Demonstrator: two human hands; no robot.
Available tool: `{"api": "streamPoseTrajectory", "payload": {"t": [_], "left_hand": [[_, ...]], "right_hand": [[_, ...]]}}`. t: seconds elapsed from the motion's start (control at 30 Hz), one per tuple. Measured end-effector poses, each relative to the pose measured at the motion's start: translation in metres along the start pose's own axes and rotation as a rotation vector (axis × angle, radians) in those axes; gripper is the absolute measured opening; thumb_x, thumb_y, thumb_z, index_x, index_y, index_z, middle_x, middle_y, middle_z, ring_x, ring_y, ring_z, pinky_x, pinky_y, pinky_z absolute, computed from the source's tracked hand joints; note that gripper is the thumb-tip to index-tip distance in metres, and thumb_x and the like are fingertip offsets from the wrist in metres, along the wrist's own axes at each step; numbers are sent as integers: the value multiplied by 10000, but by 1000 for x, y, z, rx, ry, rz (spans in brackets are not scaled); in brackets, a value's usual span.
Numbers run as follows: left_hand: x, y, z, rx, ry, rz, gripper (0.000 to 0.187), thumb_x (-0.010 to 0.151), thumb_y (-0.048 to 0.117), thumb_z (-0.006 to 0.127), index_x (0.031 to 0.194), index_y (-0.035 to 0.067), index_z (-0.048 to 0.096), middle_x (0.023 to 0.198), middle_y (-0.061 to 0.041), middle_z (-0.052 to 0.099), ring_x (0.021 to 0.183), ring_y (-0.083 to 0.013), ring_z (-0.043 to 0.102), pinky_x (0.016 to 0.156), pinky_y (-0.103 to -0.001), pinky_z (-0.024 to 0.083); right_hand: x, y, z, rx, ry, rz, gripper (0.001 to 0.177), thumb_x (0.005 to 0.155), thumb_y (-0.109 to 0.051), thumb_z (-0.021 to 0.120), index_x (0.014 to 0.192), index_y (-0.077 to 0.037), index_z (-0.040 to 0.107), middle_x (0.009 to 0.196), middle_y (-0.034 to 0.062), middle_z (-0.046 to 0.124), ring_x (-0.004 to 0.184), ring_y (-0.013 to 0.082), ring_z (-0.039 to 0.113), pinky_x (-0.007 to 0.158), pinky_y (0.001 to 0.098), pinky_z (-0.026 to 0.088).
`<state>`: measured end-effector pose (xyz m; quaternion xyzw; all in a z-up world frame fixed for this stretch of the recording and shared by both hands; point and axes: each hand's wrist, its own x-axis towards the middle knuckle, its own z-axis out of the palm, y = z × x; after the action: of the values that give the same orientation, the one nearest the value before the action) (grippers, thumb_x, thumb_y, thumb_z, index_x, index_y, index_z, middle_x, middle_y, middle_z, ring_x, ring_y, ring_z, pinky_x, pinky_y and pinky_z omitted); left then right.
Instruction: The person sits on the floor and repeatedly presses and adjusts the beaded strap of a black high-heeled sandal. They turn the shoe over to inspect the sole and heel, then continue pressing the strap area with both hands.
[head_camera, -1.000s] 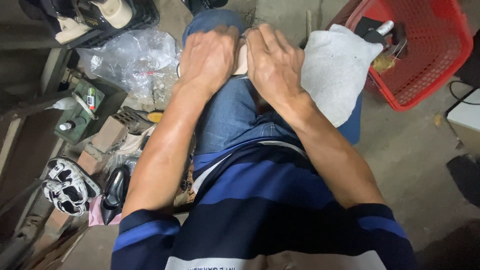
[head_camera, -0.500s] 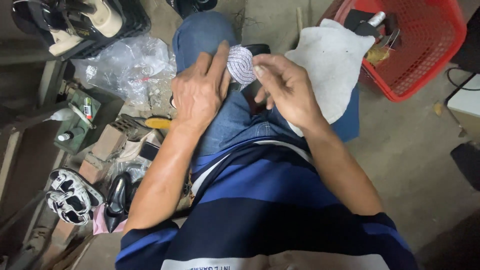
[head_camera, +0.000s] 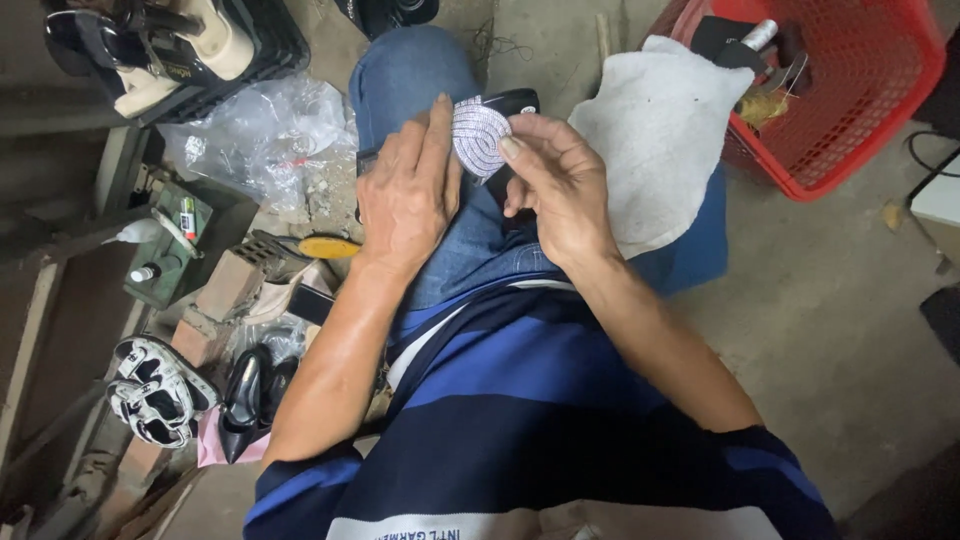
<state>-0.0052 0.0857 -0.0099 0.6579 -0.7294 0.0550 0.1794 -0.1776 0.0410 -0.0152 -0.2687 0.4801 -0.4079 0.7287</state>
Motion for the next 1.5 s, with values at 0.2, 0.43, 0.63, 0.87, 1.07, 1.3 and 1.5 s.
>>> {"api": "streamPoseTrajectory", "payload": {"t": [0.2,0.43,0.63,0.87,1.07,1.3,1.5], "left_hand": [[2,0,-4,-54,-2,4,356,1106,153,582,1447,62,534,1063,-66,636,774,-197,603,495,-337,513],[10,5,-10,-217,99,-51,290,1072,102,572,1348,62,652,1032,-99,703,817,-248,729,631,-356,632],[11,8,-9,-133,77,-34,350,1072,203,594,1420,162,607,1016,-39,677,806,-228,721,627,-369,622],[9,5,-3,-111,110,-49,313,1080,219,584,1382,198,665,948,-19,708,707,-193,681,597,-314,589],[0,3,15,-67,131,-27,341,1090,193,531,1411,223,643,954,-4,696,684,-158,642,586,-279,568],[3,3,5,-96,176,-19,330,1087,164,532,1395,174,650,1008,-43,711,700,-188,647,618,-296,572],[0,3,6,-160,195,-32,324,1093,171,536,1393,177,658,1021,-47,735,707,-182,668,614,-293,573]], "right_hand": [[-7,-9,4,-230,-57,-111,271,954,-134,728,1184,-24,639,1122,144,744,481,142,624,436,221,572],[11,5,-19,-362,-184,-188,311,1045,-173,655,1251,60,636,1094,239,697,579,235,736,492,323,640],[10,16,-20,-230,-112,-104,253,1011,-119,685,1199,47,653,965,189,693,532,237,716,449,351,645],[4,13,-15,-114,-124,-79,206,986,-84,713,1160,0,639,911,140,690,552,229,723,474,380,660],[-1,-3,-14,-203,-105,30,234,987,-103,713,1191,7,682,945,180,715,458,93,593,371,292,591],[5,4,-12,-95,-130,87,178,972,-73,727,1139,-23,693,944,141,698,513,91,607,426,264,591],[-3,-11,0,-226,-253,29,150,1022,-111,669,1120,1,691,800,61,634,508,44,560,385,219,512]]}}
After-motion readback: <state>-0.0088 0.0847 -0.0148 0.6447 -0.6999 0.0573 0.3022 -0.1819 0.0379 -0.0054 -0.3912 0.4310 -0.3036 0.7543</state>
